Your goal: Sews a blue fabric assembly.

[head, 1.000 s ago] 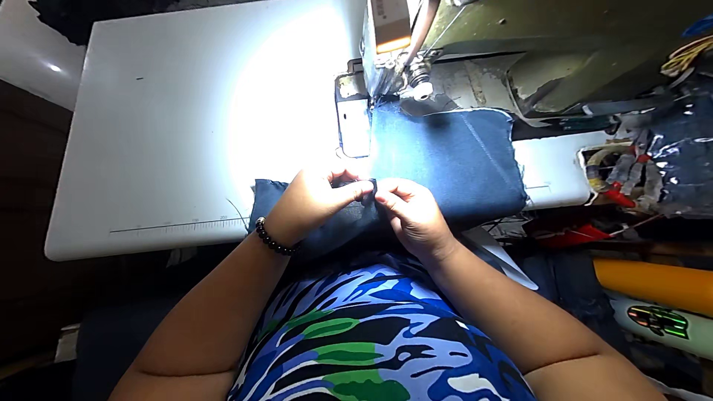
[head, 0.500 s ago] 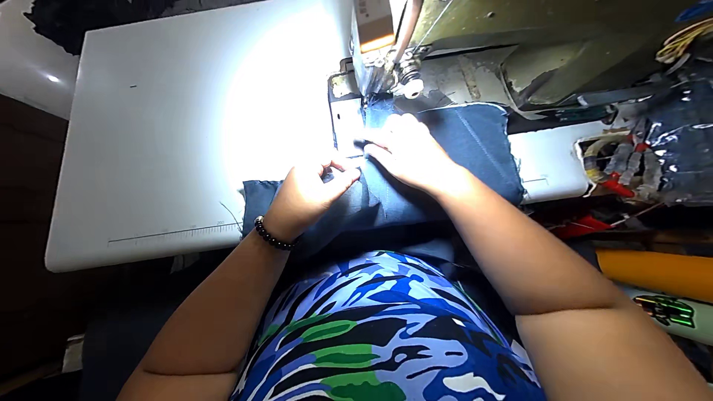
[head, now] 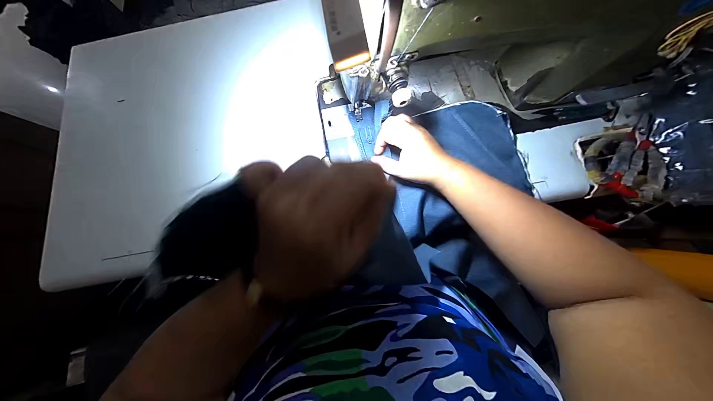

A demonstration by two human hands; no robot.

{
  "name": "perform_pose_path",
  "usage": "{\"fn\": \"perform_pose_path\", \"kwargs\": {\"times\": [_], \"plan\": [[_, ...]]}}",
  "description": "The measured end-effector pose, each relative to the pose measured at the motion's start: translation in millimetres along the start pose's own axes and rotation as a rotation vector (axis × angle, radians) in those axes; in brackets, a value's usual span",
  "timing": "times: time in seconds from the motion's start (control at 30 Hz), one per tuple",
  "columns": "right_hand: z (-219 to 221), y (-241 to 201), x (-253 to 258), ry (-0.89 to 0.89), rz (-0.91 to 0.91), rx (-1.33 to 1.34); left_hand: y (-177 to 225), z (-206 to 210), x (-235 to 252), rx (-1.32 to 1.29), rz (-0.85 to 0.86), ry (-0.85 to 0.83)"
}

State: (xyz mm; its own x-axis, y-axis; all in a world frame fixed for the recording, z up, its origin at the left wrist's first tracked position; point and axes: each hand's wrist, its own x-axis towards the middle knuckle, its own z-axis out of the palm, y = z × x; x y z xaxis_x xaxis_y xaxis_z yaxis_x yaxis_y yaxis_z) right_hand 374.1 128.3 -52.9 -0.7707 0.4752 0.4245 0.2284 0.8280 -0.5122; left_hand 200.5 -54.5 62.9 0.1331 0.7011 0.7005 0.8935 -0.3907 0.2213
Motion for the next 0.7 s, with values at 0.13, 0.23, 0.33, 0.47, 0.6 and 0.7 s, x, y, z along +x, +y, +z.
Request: {"fn": "perform_pose_path", "kwargs": {"times": [0.13, 0.23, 0.33, 0.47, 0.6, 0.7], "plan": [[6, -7, -3, 0.053, 0.087, -0.014, -78, 105, 2, -0.108, -0.394, -0.274], [5, -9, -5, 0.046, 0.109, -0.042, -101, 125, 0, -0.204, -0.506, -0.359], [5, -8, -5, 0.061, 0.106, -0.036, -111, 130, 8, -0.249, -0.438, -0.368], [6, -7, -5, 0.083, 0.098, -0.021, -118, 137, 12, -0.253, -0.337, -0.409], [7, -5, -5, 0.091, 0.077, -0.006, -123, 138, 13, -0.269, -0.322, -0.457], [8, -4, -5, 0.098, 0.081, 0.012, -123, 139, 13, -0.263, -0.339, -0.462]]}}
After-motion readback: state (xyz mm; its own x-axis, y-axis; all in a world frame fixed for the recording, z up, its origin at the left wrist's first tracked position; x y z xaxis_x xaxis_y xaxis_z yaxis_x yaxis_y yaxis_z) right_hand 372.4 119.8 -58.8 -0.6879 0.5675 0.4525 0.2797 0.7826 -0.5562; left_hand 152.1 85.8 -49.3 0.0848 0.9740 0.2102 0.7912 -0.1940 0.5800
